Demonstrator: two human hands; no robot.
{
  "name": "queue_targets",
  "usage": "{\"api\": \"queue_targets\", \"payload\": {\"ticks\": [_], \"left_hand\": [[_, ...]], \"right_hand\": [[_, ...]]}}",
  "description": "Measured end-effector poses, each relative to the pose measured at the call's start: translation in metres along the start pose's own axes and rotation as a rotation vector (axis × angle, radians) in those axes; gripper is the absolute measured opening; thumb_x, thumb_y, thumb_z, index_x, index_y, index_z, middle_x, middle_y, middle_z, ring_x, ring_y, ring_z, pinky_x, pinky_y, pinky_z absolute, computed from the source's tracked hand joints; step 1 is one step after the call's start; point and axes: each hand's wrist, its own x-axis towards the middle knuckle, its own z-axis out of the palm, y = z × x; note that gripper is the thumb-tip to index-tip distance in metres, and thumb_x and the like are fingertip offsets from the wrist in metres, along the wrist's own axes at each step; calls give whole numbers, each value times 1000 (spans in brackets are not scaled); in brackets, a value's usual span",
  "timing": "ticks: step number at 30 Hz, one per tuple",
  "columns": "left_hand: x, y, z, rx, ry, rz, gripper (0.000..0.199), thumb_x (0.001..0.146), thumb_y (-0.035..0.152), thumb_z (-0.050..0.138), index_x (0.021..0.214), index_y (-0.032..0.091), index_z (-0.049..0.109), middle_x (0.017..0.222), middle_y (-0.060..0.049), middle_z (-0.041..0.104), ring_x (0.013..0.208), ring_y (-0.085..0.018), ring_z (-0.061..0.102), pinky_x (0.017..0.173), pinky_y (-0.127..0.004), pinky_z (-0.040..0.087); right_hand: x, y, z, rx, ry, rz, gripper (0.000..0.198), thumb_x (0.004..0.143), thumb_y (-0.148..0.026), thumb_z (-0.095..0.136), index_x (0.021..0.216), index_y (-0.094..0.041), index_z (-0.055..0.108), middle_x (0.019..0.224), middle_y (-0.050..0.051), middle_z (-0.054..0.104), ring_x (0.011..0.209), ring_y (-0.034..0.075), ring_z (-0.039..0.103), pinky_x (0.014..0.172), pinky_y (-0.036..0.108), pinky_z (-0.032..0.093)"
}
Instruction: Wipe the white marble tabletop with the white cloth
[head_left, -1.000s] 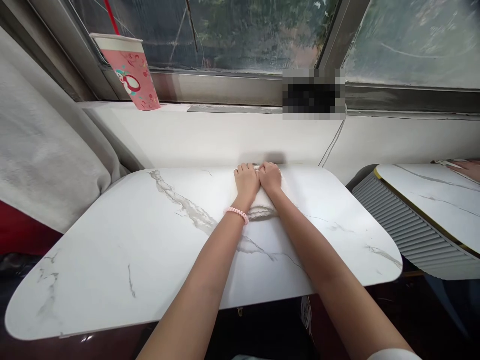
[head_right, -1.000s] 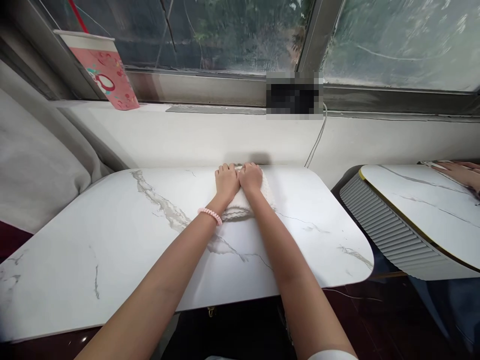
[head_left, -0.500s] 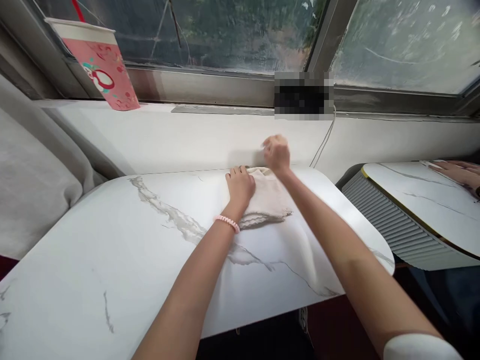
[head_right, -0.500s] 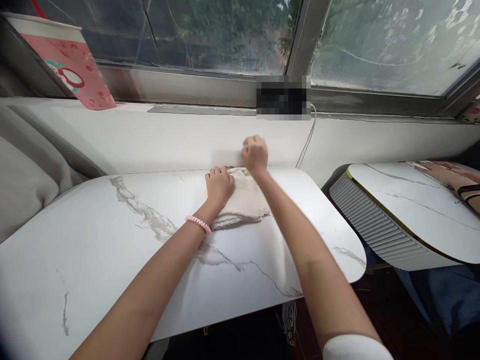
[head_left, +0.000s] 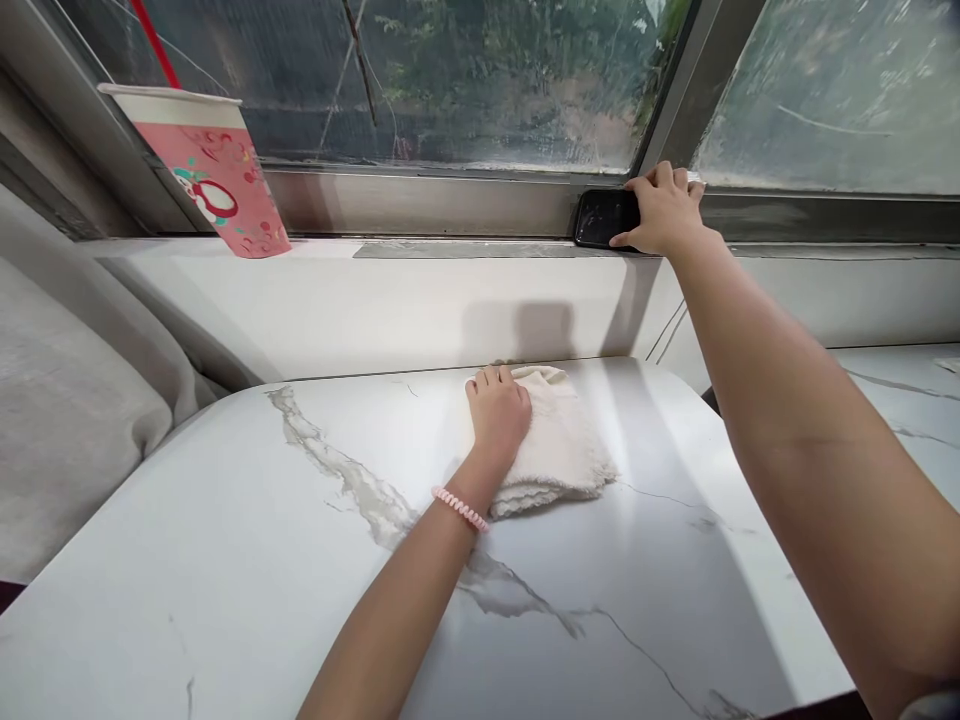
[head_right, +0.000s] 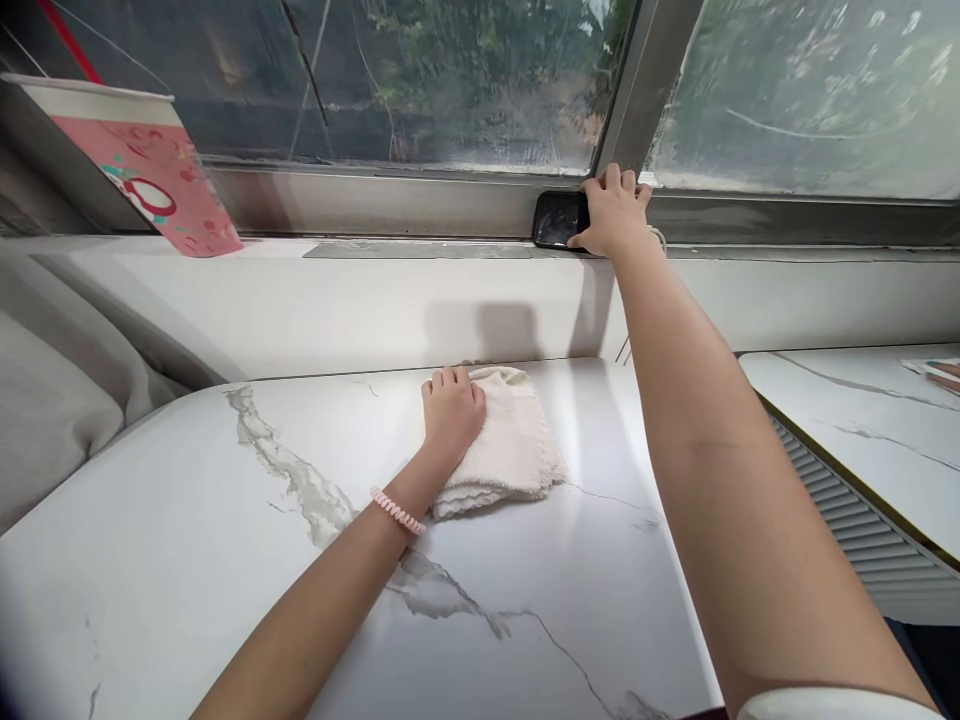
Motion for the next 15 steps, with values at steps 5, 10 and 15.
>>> {"api": "queue_targets", "payload": {"ticks": [5,10,15], "left_hand": [[0,-1,0,12,-1,3,22,93,19,39,99,12,59,99,-15,62,97,-29,55,86,-41,38],[-1,-1,-1,22,2,9,23,93,19,39,99,12,59,98,-14,63,96,-29,56,86,-41,38],[-1,-1,0,23,2,8,24,93,20,38,98,12,60,98,-15,63,96,-29,56,86,-41,38]], "right_hand": [[0,4,-3,-49,-35,8,68,66,-39,86,123,-30,49,140,10,38,132,33,29,111,56,19],[-1,5,-5,-6,-55,-34,58,72,-54,78,118,-32,49,138,9,39,131,34,26,112,59,13],[-4,4,-6,47,-51,-30,52,79,-57,71,117,-30,48,139,9,36,131,34,21,111,59,10]]}}
